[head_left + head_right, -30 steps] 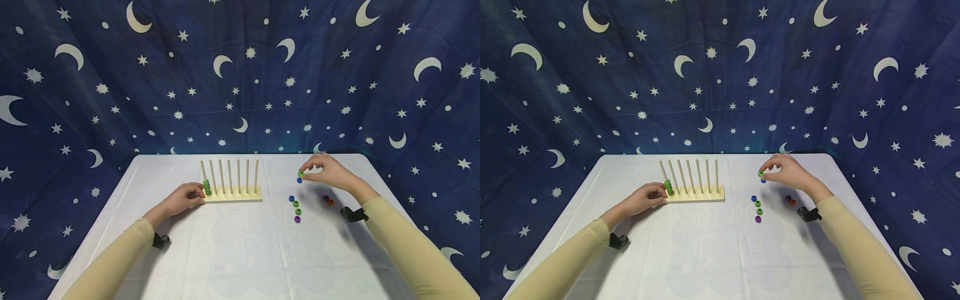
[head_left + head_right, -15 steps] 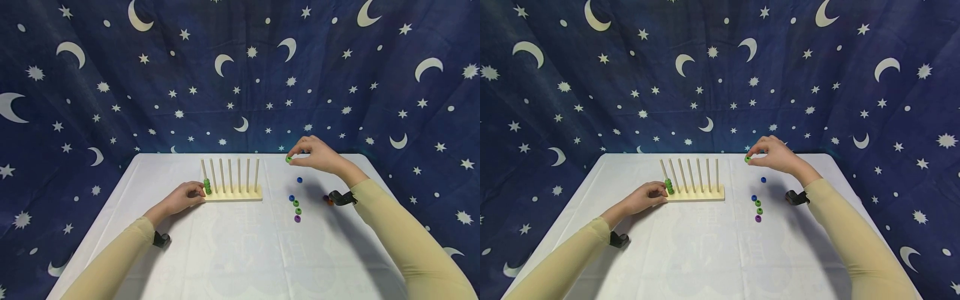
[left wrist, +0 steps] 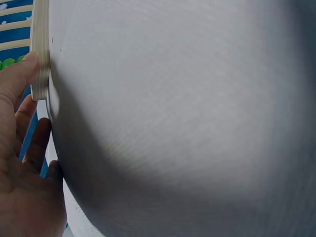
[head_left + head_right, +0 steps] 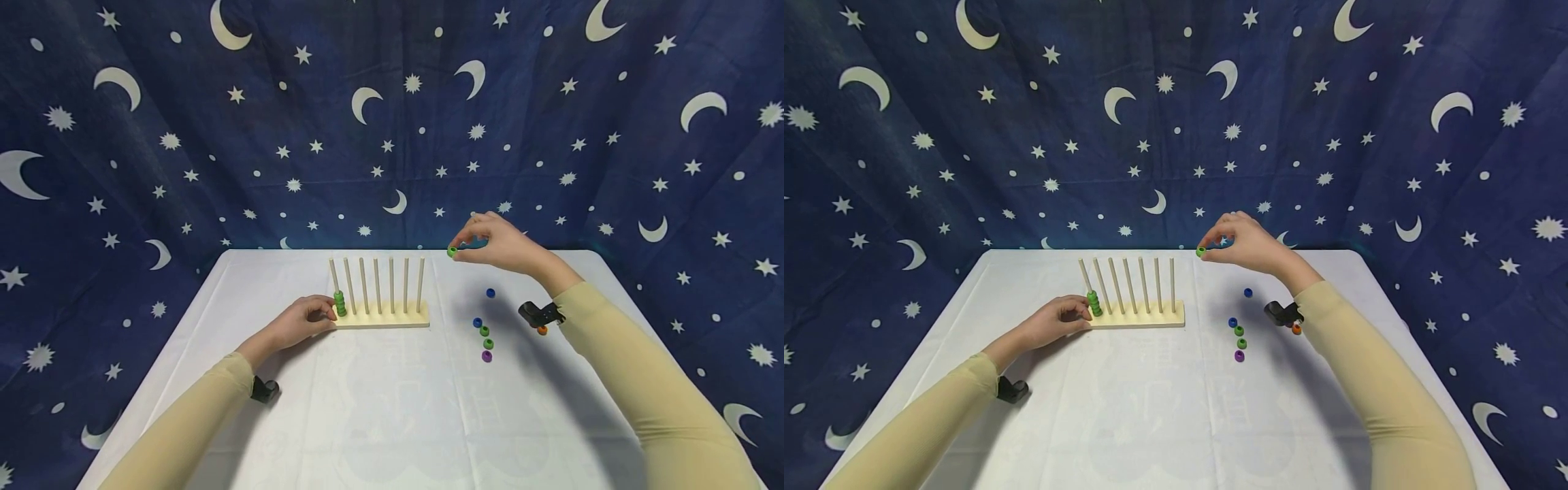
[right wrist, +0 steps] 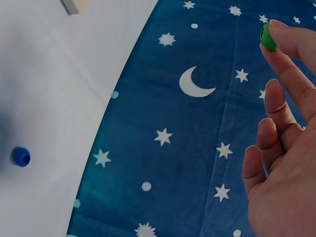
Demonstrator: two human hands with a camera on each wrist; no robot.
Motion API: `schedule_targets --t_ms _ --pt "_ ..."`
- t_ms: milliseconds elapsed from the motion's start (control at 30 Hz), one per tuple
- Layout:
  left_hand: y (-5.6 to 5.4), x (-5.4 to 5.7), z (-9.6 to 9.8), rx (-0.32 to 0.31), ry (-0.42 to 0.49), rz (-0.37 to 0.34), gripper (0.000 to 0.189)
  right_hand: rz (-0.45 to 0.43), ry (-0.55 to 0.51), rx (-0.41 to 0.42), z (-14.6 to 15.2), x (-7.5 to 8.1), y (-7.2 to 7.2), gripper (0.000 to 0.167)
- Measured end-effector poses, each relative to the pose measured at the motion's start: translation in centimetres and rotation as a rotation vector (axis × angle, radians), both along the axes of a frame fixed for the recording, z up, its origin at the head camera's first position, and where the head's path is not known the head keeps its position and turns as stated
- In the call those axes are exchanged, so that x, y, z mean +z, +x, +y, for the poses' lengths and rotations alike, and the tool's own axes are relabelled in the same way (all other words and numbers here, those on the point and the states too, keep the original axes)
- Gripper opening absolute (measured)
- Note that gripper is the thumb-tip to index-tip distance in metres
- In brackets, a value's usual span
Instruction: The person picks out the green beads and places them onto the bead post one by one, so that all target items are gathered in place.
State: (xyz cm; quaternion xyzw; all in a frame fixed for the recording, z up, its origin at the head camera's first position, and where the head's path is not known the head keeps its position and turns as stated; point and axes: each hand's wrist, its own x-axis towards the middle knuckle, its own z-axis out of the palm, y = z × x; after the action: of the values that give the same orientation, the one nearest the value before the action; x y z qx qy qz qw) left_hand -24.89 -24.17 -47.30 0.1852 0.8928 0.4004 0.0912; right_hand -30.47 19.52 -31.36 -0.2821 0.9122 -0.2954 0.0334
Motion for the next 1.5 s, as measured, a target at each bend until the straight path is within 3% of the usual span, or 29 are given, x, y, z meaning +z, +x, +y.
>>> schedule_targets --t_ms 500,1133,1500 --pt "-0.2 -0.2 -0.3 0.008 0.004 0.008 0.007 0.015 -0.051 0.069 -3.1 1.1 -0.5 0.022" --pt "0.0 0.0 -0.1 0.002 0.0 -0.008 0.006 0.007 -0.075 0.115 -5.3 1.2 -0.4 0.021" --pt "0.0 -0.2 -0.4 0.001 -0.005 0.016 0.006 0.004 -0.116 0.178 -8.8 1.3 -0.4 0.02"
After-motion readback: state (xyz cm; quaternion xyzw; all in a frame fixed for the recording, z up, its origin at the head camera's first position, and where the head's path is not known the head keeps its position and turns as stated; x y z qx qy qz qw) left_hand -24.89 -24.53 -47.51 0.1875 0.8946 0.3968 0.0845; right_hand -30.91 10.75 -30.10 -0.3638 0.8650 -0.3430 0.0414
